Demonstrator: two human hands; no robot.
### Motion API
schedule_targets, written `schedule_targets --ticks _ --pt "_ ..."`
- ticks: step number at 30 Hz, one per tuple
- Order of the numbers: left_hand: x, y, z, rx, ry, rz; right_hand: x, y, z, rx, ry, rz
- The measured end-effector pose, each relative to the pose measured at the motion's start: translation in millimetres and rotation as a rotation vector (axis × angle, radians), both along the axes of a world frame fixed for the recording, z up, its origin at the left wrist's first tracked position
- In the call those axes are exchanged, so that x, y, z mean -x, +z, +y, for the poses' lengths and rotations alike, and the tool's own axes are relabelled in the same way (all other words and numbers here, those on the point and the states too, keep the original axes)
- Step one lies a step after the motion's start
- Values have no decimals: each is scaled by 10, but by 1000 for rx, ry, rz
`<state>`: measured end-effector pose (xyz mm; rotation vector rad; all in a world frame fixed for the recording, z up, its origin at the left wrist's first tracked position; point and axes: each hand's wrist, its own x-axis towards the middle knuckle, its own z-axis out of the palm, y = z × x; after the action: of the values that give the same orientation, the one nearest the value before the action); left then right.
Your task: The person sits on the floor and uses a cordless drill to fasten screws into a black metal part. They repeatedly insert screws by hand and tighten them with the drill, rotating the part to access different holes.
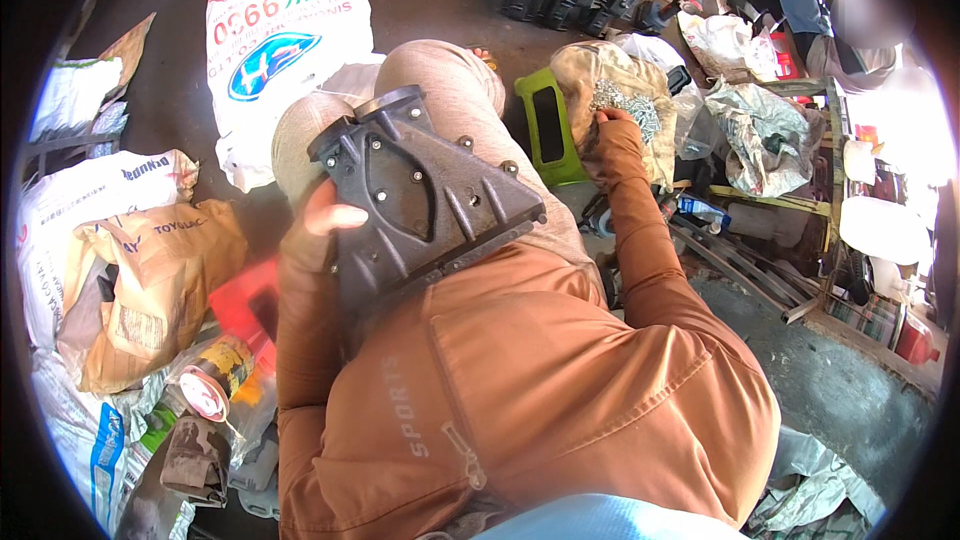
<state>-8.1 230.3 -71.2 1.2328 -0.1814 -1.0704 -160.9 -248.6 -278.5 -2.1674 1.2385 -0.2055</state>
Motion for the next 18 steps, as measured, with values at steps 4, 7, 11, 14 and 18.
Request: schedule_targets --ticks 4,7,11,14,18 --pt "6 -12 23 -9 -9 32 33 421 194 -104 -145 -13" --pt "12 -53 47 43 10 64 -188 1169 653 -542 -149 -506" --pt "-6 -120 57 45 -53 52 -368 2215 1498 -701 554 -524" --pt "-80 -187 67 63 -152 4 -554 2581 1937 -661 695 -293" --pt "-157 -278 119 13 -234 -92 -696 2698 2148 -537 697 -92"
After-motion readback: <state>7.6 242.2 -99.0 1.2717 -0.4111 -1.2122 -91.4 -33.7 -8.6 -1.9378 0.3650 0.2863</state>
